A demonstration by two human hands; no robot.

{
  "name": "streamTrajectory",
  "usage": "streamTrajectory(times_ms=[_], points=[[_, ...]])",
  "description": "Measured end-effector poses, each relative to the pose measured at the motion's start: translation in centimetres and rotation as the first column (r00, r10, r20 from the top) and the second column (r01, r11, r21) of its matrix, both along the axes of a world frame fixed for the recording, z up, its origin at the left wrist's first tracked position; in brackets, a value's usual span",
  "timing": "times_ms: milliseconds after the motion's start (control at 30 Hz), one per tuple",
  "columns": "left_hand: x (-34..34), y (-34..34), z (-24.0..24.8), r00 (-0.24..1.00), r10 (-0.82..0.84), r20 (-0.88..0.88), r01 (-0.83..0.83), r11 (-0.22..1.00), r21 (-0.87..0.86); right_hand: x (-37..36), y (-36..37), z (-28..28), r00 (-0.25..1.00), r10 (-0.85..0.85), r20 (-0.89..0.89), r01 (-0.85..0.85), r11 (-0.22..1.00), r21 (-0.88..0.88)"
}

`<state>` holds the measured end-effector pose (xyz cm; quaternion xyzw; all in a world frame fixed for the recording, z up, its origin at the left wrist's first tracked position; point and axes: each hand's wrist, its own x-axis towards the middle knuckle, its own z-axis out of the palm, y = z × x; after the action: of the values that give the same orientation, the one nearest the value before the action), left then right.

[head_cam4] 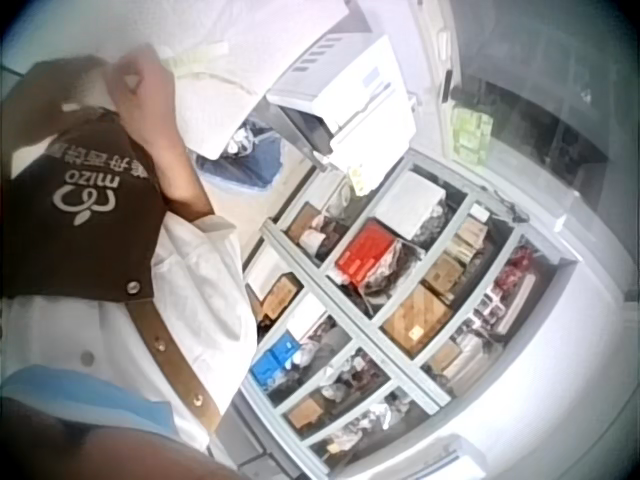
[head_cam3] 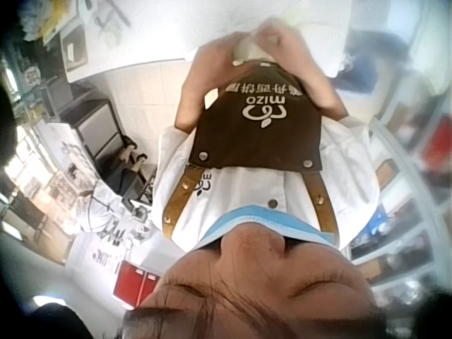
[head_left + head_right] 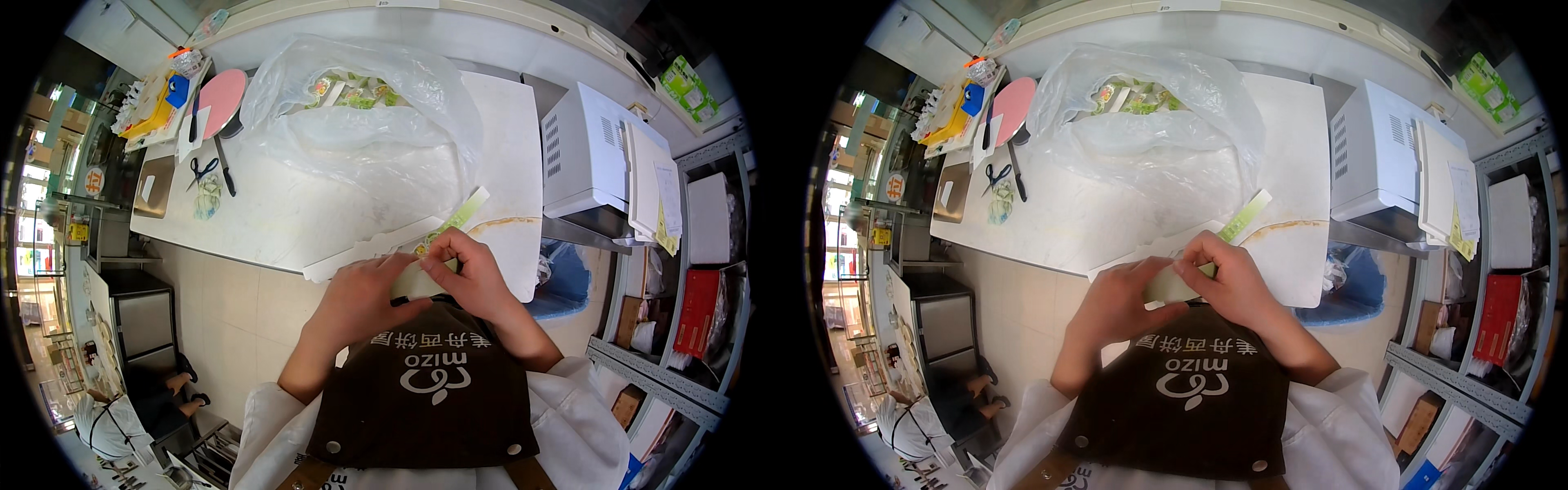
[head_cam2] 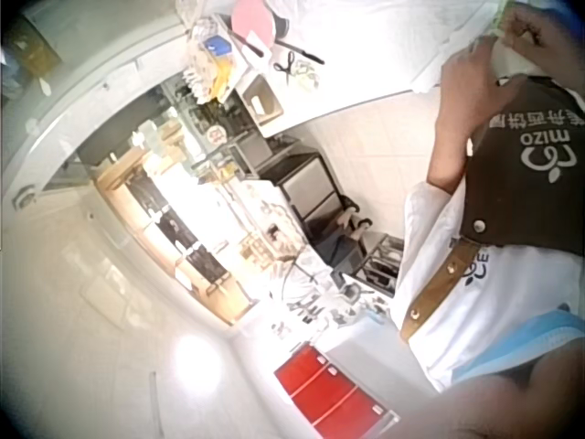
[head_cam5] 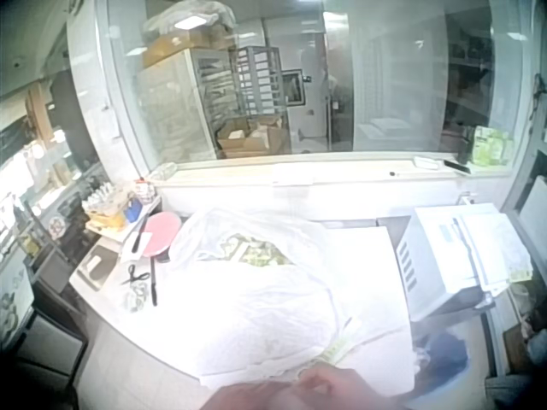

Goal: The person stands at a white counter and wraps small rectangular items in white paper. They fold the paper around each item and secure it with a green patterned sticker. The wrapped items are placed into a clear plastic bag on the counter.

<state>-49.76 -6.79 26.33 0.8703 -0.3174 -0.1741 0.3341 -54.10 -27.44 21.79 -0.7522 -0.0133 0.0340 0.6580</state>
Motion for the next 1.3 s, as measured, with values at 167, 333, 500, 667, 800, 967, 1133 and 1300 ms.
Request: streamTrajectory(times_ms=[167,333,500,667,800,967,1133,1300], points=[[0.1,0.2,0.3,0.999,-0.023,0.044,0.021,0.999,0.038,-0.1,0.4,0.2,1.000,-0.005,-0.008,0.005,1.000,-0.020],[0.1,0.3,0.1,0.996,-0.049,0.068,0.046,0.998,0.047,0.0,0.3,0.4,1.000,0.020,0.022,-0.018,0.994,-0.109],[0.0,0.3,0.3,0.997,-0.077,-0.011,0.078,0.982,0.175,0.2,0.5,0.9,0.996,0.082,0.048,-0.073,0.983,-0.170],[0.3,0.5,0.0,0.992,-0.128,0.003,0.127,0.984,0.128,0.2,0.7,0.9,0.995,0.054,0.081,-0.045,0.994,-0.100],[0.2,0.2,-0.1,0.991,-0.132,-0.001,0.132,0.984,0.117,0.2,0.9,0.6,0.995,-0.039,0.089,0.047,0.994,-0.096],[0.2,-0.2,-0.2,0.991,-0.135,0.020,0.132,0.985,0.114,0.4,1.1,0.8,0.991,-0.063,0.119,0.080,0.986,-0.143],[0.6,-0.1,-0.2,0.994,-0.112,0.019,0.111,0.992,0.065,0.7,1.0,0.7,0.993,-0.086,0.080,0.097,0.984,-0.152],[1.2,0.2,0.8,0.986,0.130,-0.101,-0.131,0.991,-0.009,1.5,-0.1,1.0,0.944,-0.047,0.325,0.113,0.976,-0.188]])
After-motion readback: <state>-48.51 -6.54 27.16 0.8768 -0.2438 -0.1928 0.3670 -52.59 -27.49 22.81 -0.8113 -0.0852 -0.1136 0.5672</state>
